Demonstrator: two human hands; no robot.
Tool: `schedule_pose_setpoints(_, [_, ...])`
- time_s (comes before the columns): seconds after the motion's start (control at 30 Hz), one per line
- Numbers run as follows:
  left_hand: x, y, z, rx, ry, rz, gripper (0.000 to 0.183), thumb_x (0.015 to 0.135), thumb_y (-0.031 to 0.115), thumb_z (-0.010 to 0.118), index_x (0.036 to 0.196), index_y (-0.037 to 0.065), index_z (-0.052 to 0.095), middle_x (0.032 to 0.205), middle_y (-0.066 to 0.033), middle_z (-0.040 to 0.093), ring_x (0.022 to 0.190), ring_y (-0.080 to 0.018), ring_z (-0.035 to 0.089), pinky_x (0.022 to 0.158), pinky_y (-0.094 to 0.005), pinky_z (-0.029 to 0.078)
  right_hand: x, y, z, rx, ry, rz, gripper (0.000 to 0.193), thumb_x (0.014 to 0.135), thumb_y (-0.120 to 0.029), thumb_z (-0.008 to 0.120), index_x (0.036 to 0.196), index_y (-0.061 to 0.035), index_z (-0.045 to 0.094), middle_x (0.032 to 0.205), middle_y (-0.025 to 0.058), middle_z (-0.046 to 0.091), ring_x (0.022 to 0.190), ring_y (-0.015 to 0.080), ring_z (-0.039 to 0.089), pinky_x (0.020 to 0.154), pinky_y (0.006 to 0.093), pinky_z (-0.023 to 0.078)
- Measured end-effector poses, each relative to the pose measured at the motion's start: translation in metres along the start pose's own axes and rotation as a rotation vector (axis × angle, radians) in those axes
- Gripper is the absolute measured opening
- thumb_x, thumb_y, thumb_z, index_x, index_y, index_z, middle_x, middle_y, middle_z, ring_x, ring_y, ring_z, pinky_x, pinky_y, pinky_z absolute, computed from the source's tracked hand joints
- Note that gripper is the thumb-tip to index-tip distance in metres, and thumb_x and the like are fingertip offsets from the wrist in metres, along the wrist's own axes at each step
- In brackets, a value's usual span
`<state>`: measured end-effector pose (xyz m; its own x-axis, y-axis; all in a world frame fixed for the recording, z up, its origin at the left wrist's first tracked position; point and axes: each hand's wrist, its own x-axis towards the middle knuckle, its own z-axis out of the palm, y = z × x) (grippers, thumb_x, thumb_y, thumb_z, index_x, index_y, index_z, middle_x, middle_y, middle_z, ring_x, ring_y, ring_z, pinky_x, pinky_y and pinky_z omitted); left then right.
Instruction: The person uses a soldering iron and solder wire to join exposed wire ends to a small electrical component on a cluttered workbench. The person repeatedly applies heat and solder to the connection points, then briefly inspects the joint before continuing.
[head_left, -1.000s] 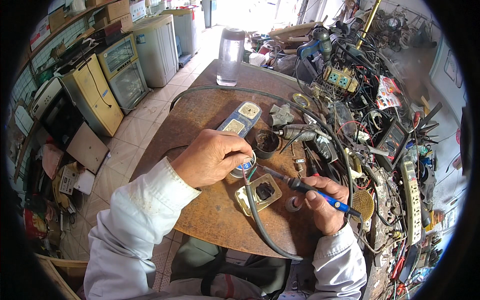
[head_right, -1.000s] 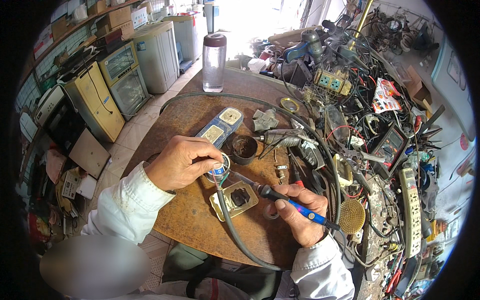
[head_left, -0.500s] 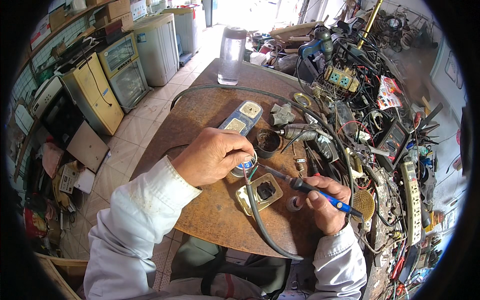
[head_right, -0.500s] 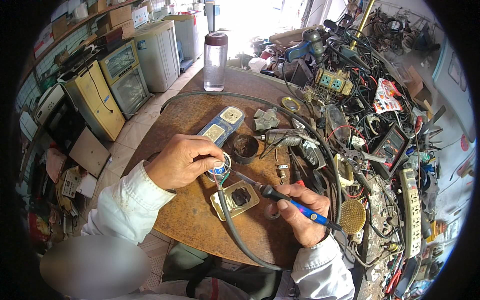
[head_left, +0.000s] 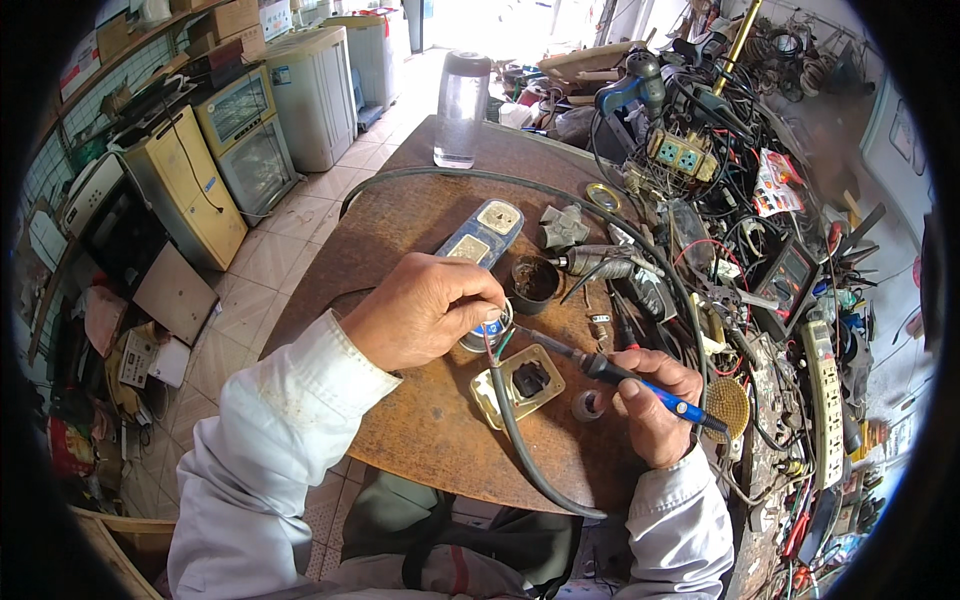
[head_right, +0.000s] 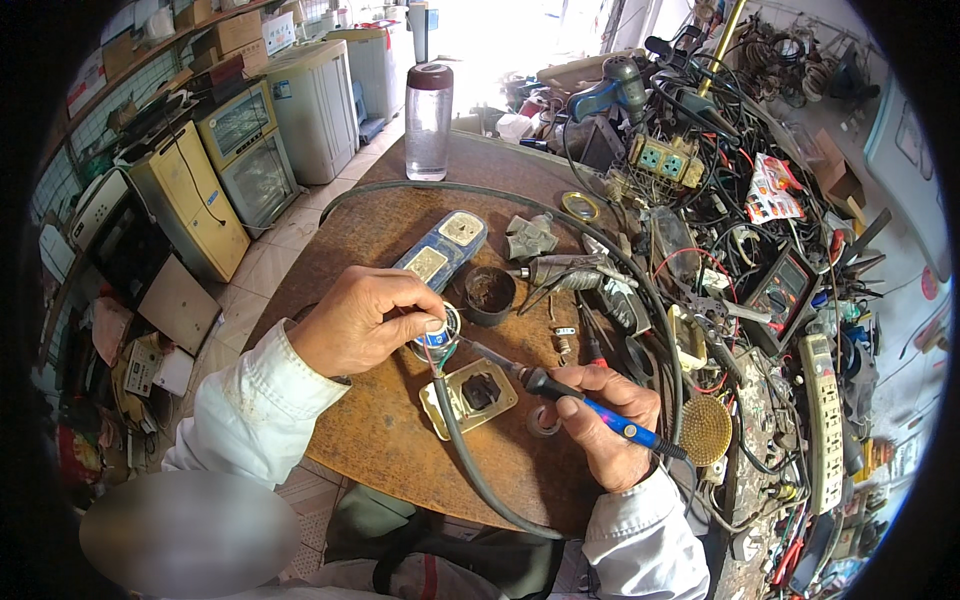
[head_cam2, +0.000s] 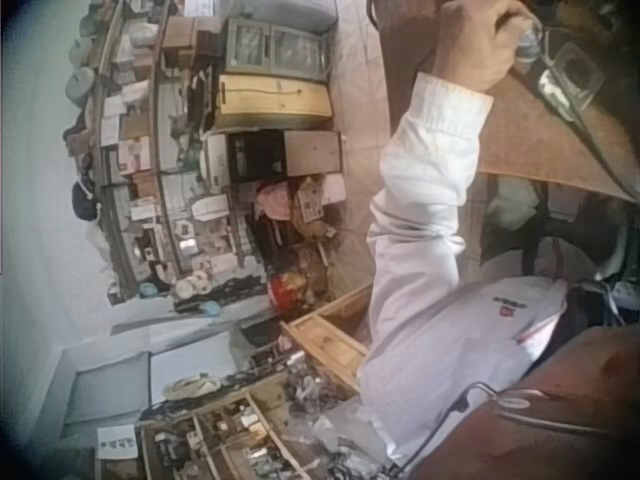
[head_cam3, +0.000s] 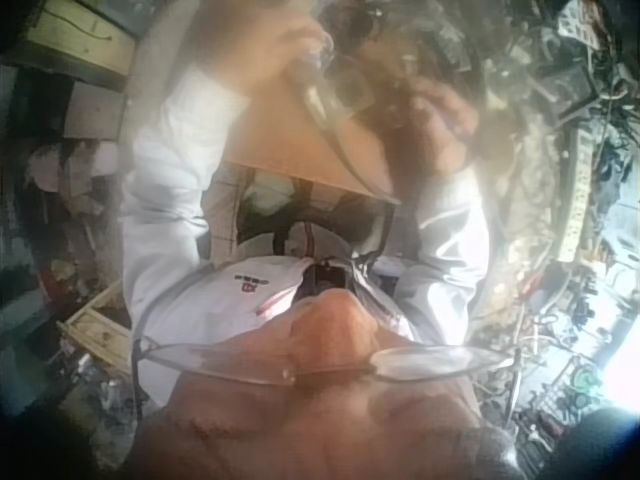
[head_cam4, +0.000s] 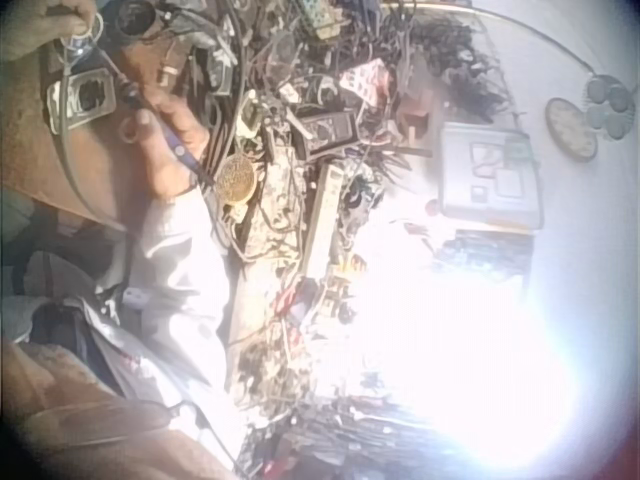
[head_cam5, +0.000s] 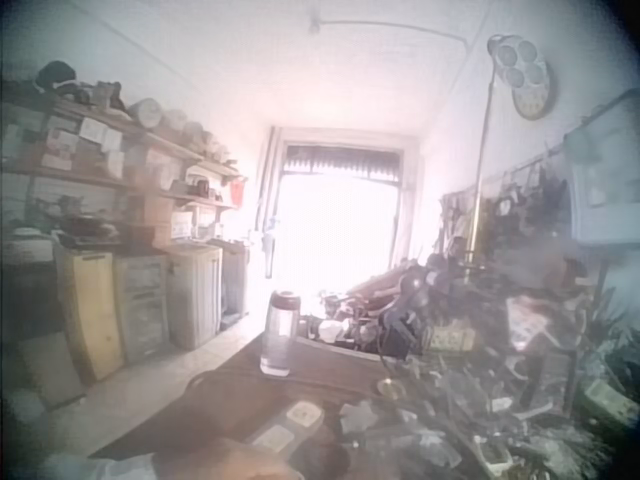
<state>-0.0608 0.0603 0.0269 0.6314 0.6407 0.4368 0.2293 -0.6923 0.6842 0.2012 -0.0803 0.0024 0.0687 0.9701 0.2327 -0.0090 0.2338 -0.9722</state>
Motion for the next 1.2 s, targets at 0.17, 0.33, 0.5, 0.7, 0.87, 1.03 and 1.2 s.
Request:
schedule_pose_setpoints(0.17, [0.0001, -0.0009, 0.0002, -0.006, 0.003, 0.021, 0.006, 0.084, 0.002, 0.071, 0.09, 0.0, 0.069, 0.084, -0.0096, 0.071, 0.075, -0.0189, 0.069, 0.066, -0.0308, 0.053, -0.0002, 0.0024, -0.002, -0.027, 0.01, -0.019, 0.032, 0.09, -0.016, 0.069, 0.111, 0.0072, 0.064, 0.095, 0.0137, 0.071, 0.08, 0.0169, 0.068, 0.076, 0.0289, 0.053])
schedule_pose_setpoints(0.33, [-0.0004, -0.0023, 0.0001, -0.001, 0.005, 0.03, 0.007, 0.084, 0.002, 0.071, 0.09, 0.0, 0.069, 0.084, -0.0099, 0.071, 0.075, -0.019, 0.069, 0.066, -0.0307, 0.053, 0.0003, -0.0006, 0.0001, -0.034, -0.011, 0.017, 0.032, 0.09, -0.016, 0.07, 0.112, 0.0072, 0.064, 0.095, 0.0131, 0.071, 0.081, 0.0165, 0.068, 0.077, 0.0287, 0.053])
schedule_pose_setpoints(0.5, [0.0, -0.0021, -0.0002, -0.008, 0.007, 0.022, 0.008, 0.084, 0.003, 0.072, 0.091, 0.001, 0.069, 0.084, -0.0098, 0.071, 0.075, -0.0193, 0.069, 0.066, -0.0306, 0.053, 0.0006, -0.0028, 0.0017, -0.002, -0.01, 0.012, 0.033, 0.09, -0.016, 0.071, 0.112, 0.0071, 0.064, 0.098, 0.0135, 0.07, 0.081, 0.0165, 0.068, 0.078, 0.0298, 0.054])
schedule_pose_setpoints(0.7, [-0.0003, -0.0003, -0.0023, -0.002, 0.003, 0.014, 0.009, 0.083, 0.003, 0.073, 0.092, 0.001, 0.069, 0.084, -0.0094, 0.071, 0.074, -0.0191, 0.069, 0.066, -0.0306, 0.053, 0.0011, -0.0004, 0.0016, 0.018, -0.014, 0.005, 0.032, 0.09, -0.014, 0.071, 0.112, 0.007, 0.064, 0.099, 0.0138, 0.07, 0.082, 0.0179, 0.069, 0.078, 0.0308, 0.054])
schedule_pose_setpoints(0.87, [-0.0003, 0.0016, -0.0028, 0.002, -0.012, 0.006, 0.009, 0.083, 0.003, 0.073, 0.092, 0.001, 0.07, 0.084, -0.0093, 0.071, 0.075, -0.019, 0.069, 0.066, -0.0306, 0.053, 0.0004, -0.0002, 0.0015, 0.052, -0.014, 0.002, 0.034, 0.089, -0.014, 0.071, 0.113, 0.0077, 0.062, 0.099, 0.0153, 0.071, 0.082, 0.0188, 0.069, 0.078, 0.0316, 0.055])
schedule_pose_setpoints(1.03, [-0.0006, 0.0, -0.0023, -0.001, -0.011, 0.006, 0.01, 0.083, 0.004, 0.073, 0.092, 0.001, 0.07, 0.084, -0.0095, 0.071, 0.075, -0.0191, 0.069, 0.066, -0.0307, 0.053, 0.001, -0.0018, 0.0018, 0.019, -0.025, -0.006, 0.035, 0.089, -0.014, 0.072, 0.113, 0.0082, 0.062, 0.097, 0.016, 0.071, 0.081, 0.0189, 0.069, 0.077, 0.0317, 0.055])
schedule_pose_setpoints(1.2, [-0.0004, -0.0026, -0.0017, 0.001, -0.004, 0.03, 0.01, 0.083, 0.004, 0.073, 0.093, 0.001, 0.071, 0.084, -0.01, 0.071, 0.074, -0.0196, 0.07, 0.066, -0.0308, 0.054, 0.0008, -0.0005, 0.0029, 0.014, -0.006, -0.004, 0.034, 0.089, -0.016, 0.072, 0.112, 0.0079, 0.063, 0.094, 0.0146, 0.071, 0.08, 0.0185, 0.069, 0.076, 0.0311, 0.055])
